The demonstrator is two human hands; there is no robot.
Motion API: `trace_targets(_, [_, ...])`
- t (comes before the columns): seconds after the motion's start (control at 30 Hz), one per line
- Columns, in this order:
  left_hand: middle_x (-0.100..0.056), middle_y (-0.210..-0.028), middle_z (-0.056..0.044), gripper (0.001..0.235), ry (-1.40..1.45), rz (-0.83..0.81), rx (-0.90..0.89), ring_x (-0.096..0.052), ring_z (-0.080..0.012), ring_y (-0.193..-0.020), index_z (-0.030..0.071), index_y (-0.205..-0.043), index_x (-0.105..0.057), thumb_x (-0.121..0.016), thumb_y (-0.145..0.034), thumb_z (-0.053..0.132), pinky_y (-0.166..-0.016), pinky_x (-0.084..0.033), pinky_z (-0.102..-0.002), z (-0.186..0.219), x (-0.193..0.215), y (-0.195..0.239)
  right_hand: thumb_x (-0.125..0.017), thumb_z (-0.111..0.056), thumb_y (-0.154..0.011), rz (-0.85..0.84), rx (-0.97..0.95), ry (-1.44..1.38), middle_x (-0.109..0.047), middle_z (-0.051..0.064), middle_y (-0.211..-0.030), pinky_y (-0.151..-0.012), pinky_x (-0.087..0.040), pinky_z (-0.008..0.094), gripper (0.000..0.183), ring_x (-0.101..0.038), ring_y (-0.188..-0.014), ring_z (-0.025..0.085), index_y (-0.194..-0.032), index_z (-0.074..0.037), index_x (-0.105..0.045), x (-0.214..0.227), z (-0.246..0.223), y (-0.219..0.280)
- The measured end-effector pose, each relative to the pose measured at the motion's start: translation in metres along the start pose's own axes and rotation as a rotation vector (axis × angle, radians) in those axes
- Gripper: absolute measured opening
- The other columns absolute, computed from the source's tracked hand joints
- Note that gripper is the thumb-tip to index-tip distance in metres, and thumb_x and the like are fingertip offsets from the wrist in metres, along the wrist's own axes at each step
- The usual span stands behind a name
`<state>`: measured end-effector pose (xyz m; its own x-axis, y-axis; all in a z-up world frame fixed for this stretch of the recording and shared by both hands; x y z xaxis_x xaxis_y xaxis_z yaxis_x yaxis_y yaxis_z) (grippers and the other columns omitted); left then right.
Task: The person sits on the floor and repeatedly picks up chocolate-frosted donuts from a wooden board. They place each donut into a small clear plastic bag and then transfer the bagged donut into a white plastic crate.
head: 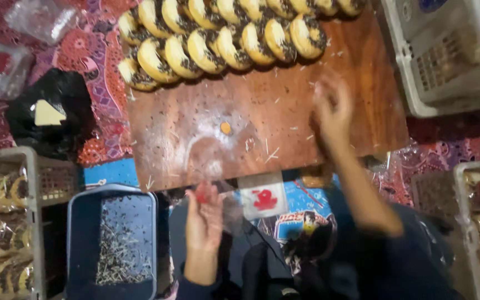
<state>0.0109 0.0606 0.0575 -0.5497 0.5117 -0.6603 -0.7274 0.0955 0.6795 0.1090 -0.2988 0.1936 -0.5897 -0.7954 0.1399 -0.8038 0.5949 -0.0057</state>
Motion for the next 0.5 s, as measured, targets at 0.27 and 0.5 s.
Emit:
trace_targets(0.27, [-0.061, -0.141, -0.003, 0.052, 0.001, -0.075, 0.078, -0.059, -0.0178, -0.127, 0.009, -0.137, -0.059, -0.052, -0.101, 0.046, -0.104, -0.048, -0.037, 0.012, -0.007, 0.004, -0.085, -0.061, -0.065, 0.037, -0.100, 0.601, -0.048, 0.026, -0.152, -0.121, -0.008, 0.063, 0.135, -0.039, -0.146, 0.038, -0.165, -0.016, -0.006, -0.020, 0.032, -0.156])
trace_targets(0.5, [-0.062, -0.141, -0.003, 0.048, 0.054, -0.107, 0.123, -0.057, -0.0160, -0.127, 0.010, -0.137, -0.059, -0.052, -0.105, 0.046, -0.104, -0.045, -0.038, 0.021, 0.035, 0.001, -0.090, -0.033, -0.078, -0.106, 0.322, 0.741, -0.032, 0.027, -0.170, -0.130, -0.025, 0.050, 0.122, -0.027, -0.161, 0.039, -0.170, -0.005, -0.015, 0.129, 0.034, 0.010])
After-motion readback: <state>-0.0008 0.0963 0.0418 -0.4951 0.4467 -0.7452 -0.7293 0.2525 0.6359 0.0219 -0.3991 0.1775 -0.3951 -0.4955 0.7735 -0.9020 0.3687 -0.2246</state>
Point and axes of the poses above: each hand's wrist, its own y-axis away from the middle knuckle, its own x-axis out of the back of the hand, z = x × y, the point moved 6 cm from there along -y, towards the middle knuckle
